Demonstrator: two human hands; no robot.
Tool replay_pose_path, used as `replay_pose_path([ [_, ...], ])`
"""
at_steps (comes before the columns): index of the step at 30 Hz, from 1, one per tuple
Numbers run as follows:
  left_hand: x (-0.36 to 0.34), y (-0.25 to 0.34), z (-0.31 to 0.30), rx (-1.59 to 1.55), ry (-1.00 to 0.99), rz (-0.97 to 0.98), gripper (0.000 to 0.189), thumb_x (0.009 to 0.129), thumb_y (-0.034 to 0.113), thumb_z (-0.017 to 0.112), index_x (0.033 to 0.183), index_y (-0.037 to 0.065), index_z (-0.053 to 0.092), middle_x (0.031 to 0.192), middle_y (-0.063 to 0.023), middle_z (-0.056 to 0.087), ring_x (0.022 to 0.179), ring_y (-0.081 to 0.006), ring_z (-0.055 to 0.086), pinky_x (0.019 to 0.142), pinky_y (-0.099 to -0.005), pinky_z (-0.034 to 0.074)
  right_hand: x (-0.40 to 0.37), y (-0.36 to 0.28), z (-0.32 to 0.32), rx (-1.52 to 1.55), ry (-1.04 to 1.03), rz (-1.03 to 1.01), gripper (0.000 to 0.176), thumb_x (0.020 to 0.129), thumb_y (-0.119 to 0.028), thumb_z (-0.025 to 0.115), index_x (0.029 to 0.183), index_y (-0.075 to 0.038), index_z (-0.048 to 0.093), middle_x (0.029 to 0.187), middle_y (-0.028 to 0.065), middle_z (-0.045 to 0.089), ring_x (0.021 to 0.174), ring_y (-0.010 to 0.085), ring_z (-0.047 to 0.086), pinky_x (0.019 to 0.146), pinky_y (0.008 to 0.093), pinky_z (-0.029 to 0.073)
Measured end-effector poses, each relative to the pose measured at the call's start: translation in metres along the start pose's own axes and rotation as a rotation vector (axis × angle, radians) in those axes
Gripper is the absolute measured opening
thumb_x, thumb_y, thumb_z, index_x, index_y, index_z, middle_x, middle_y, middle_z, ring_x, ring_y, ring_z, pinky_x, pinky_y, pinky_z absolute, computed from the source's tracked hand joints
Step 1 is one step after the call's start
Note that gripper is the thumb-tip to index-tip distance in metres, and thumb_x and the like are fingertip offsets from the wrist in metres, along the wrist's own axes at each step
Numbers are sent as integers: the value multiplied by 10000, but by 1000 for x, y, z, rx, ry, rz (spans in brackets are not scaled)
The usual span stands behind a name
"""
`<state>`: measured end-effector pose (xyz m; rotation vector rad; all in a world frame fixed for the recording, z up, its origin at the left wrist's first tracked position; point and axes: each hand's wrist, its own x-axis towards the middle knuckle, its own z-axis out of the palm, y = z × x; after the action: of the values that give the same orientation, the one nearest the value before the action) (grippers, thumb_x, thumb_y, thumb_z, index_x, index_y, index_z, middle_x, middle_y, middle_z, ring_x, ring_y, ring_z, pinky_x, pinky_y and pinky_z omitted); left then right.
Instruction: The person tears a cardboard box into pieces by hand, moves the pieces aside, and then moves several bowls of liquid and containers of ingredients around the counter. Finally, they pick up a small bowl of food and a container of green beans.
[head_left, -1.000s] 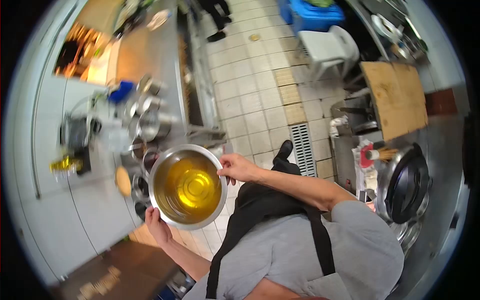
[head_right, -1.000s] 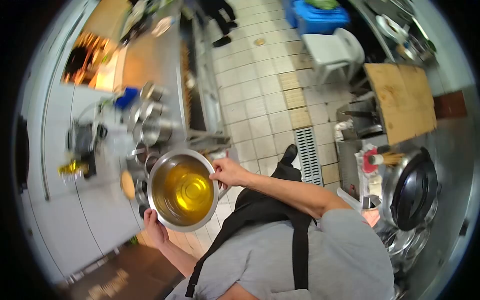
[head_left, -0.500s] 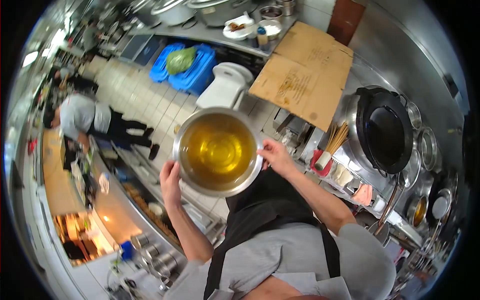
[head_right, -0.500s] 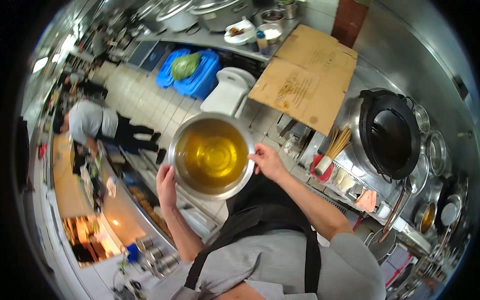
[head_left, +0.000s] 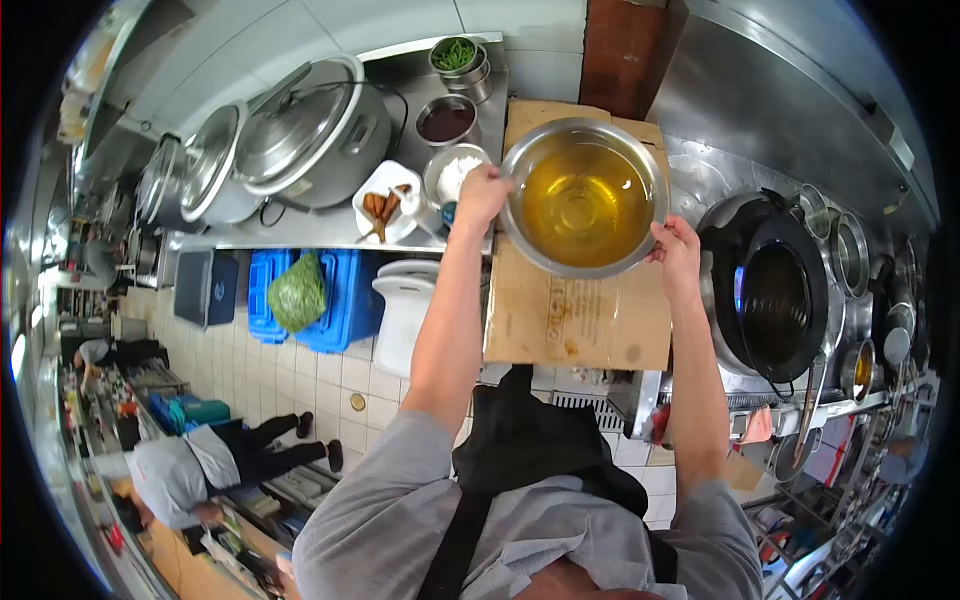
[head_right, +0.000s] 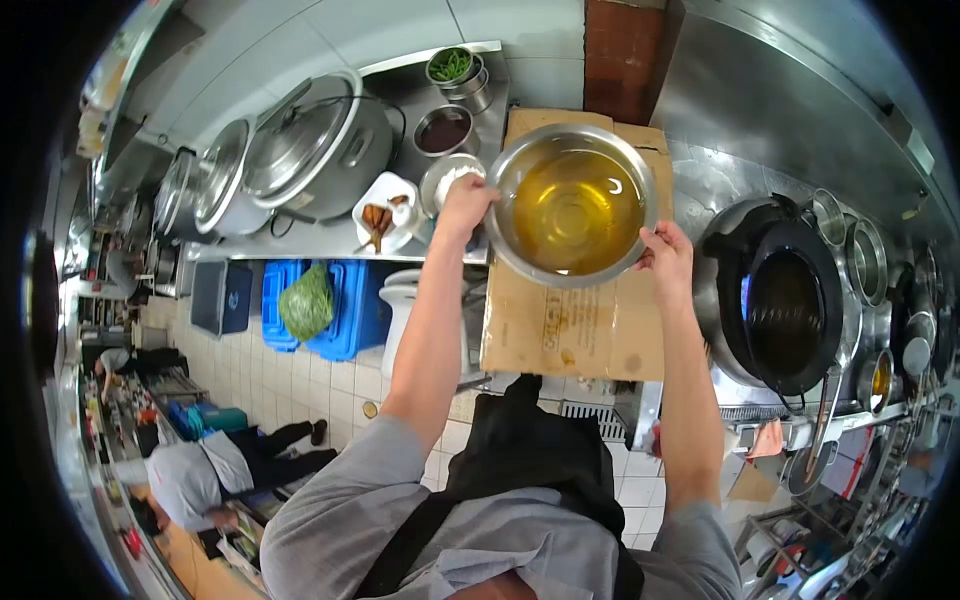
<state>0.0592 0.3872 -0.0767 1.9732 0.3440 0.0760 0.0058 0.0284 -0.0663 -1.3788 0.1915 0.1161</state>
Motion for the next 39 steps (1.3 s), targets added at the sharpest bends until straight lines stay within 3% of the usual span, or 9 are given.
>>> replay_pose_path([
  [1, 37, 2, 13, 28, 21, 21, 255, 716, 114, 745, 916, -34, 688, 805, -100, 679, 713, -216, 617, 649, -371, 483, 22, 4, 6, 6, 35, -7, 82, 972, -119, 656, 1003, -43, 658, 829, 38, 675, 646, 128, 630, 562, 272, 501],
  [3, 117, -4, 35, 163, -33, -25, 358, 751, 181, 683, 1032, -40, 714, 1013, -257, 742, 992, -396, 713, 852, -434, 539, 63, 14, 20, 16, 98, -16, 82, 975, -124, 657, 988, -43, 654, 826, 37, 674, 664, 126, 633, 584, 279, 505],
  [6, 197, 19, 45, 386, -92, 0, 416, 790, 214, 657, 1122, -25, 730, 1157, -290, 713, 1144, -431, 676, 965, -456, 534, 121, 33, 40, 109, 131, 19, 75, 975, -117, 665, 975, -44, 646, 835, 48, 679, 682, 142, 640, 612, 291, 522],
  [10, 291, 20, 55, 610, -65, 20, 384, 865, 249, 644, 1138, -2, 748, 1229, -246, 707, 1177, -393, 676, 1000, -451, 545, 192, 72, 71, 203, 123, 44, 74, 970, -102, 679, 979, -40, 638, 884, 75, 695, 718, 170, 659, 648, 310, 551],
  [16, 343, 58, 51, 912, -213, 59, 328, 869, 195, 681, 1145, 38, 763, 1210, -215, 724, 1154, -351, 699, 963, -428, 575, 243, 110, 119, 325, 168, 60, 98, 976, -92, 682, 1014, -23, 624, 930, 99, 697, 796, 197, 686, 703, 333, 592],
  [22, 378, 58, 64, 1034, -267, 104, 291, 896, 165, 673, 1151, 66, 771, 1246, -195, 717, 1184, -343, 689, 982, -428, 570, 250, 96, 153, 344, 243, 85, 85, 981, -63, 671, 1007, -6, 613, 953, 111, 683, 850, 215, 698, 759, 366, 624],
  [30, 395, 42, 84, 1034, -158, 158, 282, 927, 169, 635, 1153, 60, 765, 1249, -209, 711, 1193, -354, 682, 977, -452, 571, 241, 88, 168, 398, 270, 106, 109, 991, -74, 666, 1025, 10, 604, 949, 122, 673, 802, 228, 710, 727, 374, 639],
  [36, 343, 66, 90, 1106, 39, 377, 294, 924, 171, 629, 1157, 28, 740, 1226, -225, 715, 1138, -361, 703, 961, -463, 576, 173, 79, 145, 349, 184, 233, 212, 1040, -229, 627, 1021, -21, 592, 899, 84, 665, 779, 203, 693, 713, 342, 594],
  [39, 291, 107, 83, 1107, -226, 297, 304, 902, 176, 627, 1133, 5, 728, 1198, -240, 718, 1102, -366, 711, 959, -457, 571, 86, 112, 108, 253, 135, 317, 238, 1044, -262, 623, 1028, -24, 615, 845, 75, 657, 762, 189, 681, 679, 315, 566],
])
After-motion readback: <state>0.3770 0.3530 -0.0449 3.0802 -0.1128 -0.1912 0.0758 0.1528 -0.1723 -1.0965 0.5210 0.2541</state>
